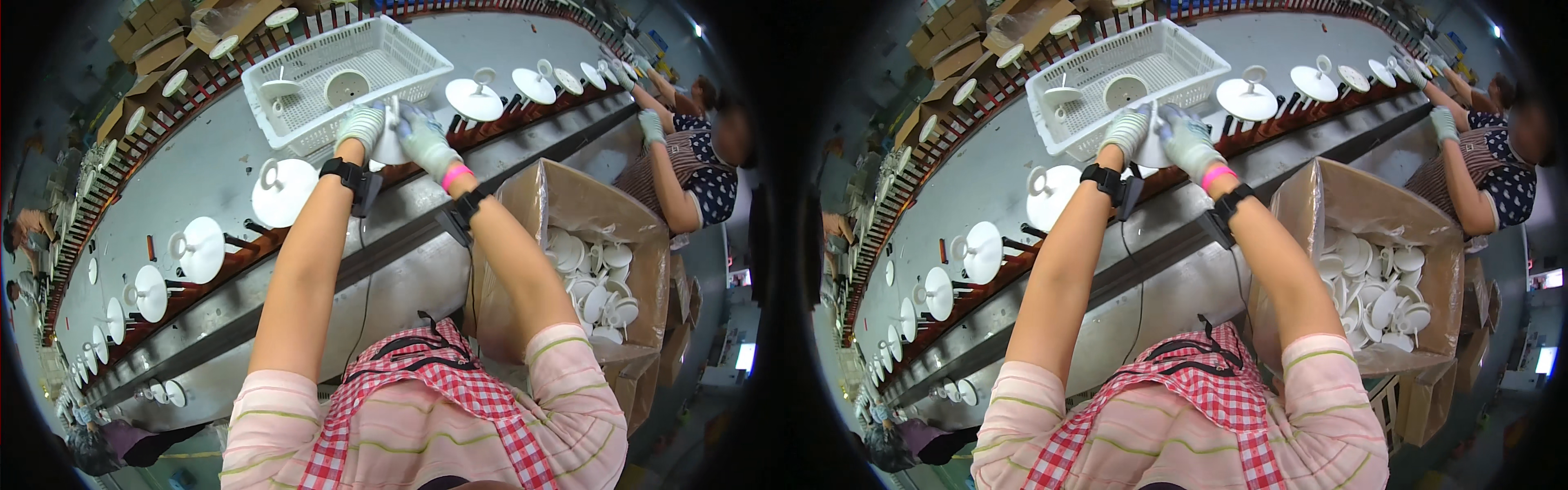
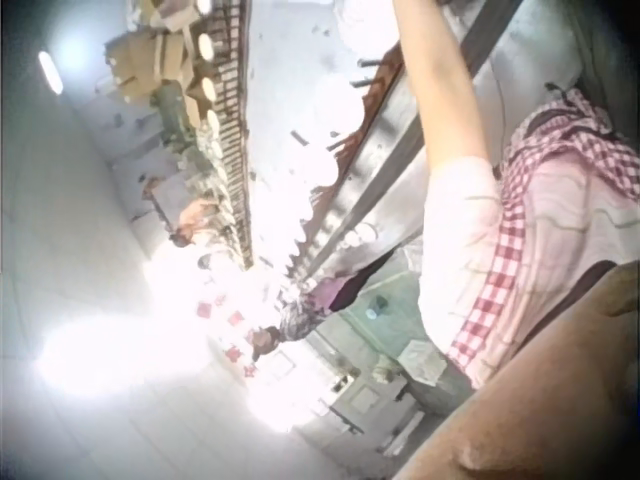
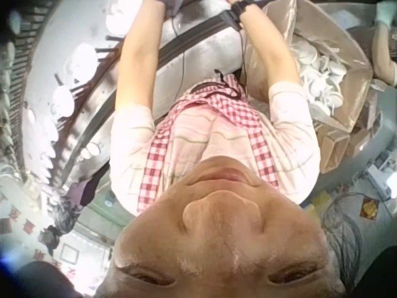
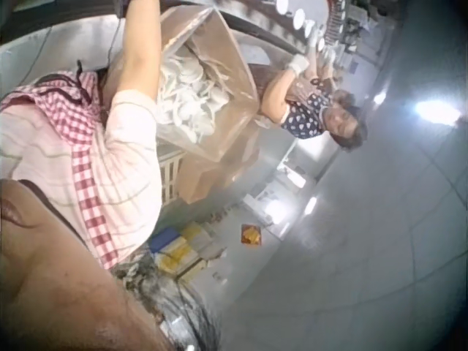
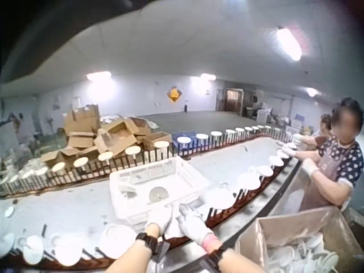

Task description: The person picks up ceramic cups from a cardboard box by hand and places them onto the spindles of a circular conveyor machine.

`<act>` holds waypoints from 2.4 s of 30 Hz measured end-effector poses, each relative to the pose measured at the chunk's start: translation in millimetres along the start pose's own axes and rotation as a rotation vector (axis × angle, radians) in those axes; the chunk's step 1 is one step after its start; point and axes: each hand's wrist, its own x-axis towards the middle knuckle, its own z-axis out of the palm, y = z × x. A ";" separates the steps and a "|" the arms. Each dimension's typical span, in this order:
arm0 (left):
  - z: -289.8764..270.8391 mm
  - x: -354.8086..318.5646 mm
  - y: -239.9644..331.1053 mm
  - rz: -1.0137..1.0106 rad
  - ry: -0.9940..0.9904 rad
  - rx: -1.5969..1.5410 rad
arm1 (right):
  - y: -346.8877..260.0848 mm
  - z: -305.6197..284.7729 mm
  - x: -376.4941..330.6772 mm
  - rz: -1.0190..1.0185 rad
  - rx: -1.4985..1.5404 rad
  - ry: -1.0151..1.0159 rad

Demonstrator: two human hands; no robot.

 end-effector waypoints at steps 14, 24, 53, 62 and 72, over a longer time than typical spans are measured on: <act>-45.3 -36.5 -129.9 0.023 0.329 -0.199 | -99.6 39.4 45.0 0.196 0.109 -0.265; -104.4 -29.7 -233.9 0.145 0.038 0.302 | -122.7 -131.9 -66.9 -0.149 0.209 -0.643; -36.8 -268.4 -57.5 -0.146 -0.449 -0.682 | 115.6 -284.6 -229.8 0.685 0.156 -0.322; -27.2 -263.6 64.0 0.282 -0.885 -1.154 | -47.9 -240.3 -216.0 0.656 0.896 -0.210; -21.9 -207.4 14.4 0.091 -0.580 -1.448 | -21.9 -118.3 -85.9 -0.242 0.250 -0.031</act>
